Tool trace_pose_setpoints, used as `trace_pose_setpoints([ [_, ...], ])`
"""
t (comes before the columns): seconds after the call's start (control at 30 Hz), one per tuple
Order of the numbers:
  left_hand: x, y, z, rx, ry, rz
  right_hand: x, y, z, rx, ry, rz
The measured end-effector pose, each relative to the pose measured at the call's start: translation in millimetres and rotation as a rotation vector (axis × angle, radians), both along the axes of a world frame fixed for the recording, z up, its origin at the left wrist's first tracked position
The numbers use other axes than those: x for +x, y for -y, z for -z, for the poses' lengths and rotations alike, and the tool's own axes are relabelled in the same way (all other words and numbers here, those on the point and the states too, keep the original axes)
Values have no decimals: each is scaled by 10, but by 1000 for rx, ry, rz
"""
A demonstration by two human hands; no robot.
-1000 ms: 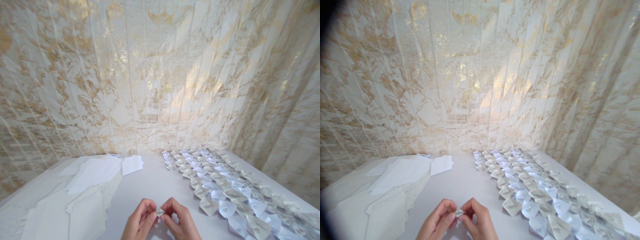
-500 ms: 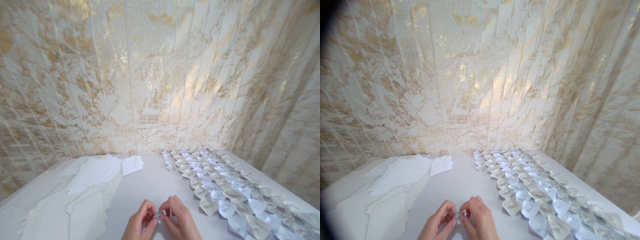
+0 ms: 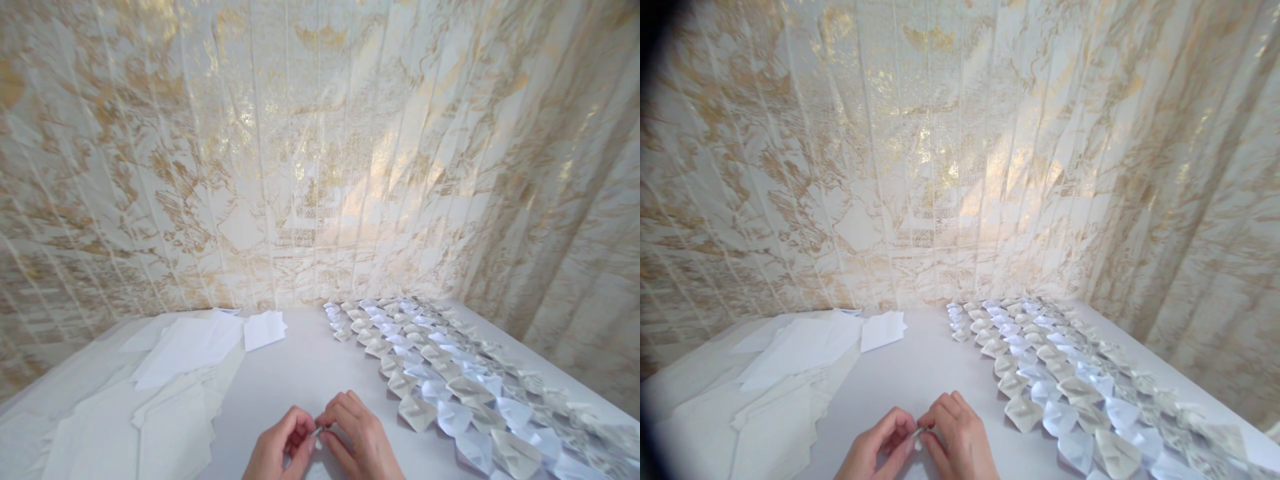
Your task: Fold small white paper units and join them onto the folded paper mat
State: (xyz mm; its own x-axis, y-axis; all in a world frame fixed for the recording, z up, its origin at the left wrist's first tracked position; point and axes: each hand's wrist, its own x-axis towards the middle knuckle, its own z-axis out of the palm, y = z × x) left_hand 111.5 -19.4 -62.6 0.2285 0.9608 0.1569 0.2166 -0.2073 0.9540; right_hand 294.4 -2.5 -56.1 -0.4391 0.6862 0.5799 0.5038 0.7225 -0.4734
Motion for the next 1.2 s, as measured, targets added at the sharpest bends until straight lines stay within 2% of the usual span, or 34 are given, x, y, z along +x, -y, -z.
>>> trace_pose_setpoints([
  [0.17,-15,-15,62,57,-47,-49,1,8,-32,33,25,0],
  [0.3,-36,-16,-1,155,-45,-69,-15,10,-21,42,50,-17],
  [0.5,-47,-18,-67,214,19,-40,-34,27,14,-108,-7,-11],
  [0.67,-43,-37,-60,108,166,-45,-47,17,-9,-298,-195,-17],
  [0.93,1,19,-161,-129,333,-119,-78,-63,102,-653,-730,-45],
  [1.07,2,33,-186,-121,357,-159,-119,-45,98,-752,-770,-120],
  [1.2,12,27,-110,-127,362,-178,-144,-8,77,-725,-785,-122],
])
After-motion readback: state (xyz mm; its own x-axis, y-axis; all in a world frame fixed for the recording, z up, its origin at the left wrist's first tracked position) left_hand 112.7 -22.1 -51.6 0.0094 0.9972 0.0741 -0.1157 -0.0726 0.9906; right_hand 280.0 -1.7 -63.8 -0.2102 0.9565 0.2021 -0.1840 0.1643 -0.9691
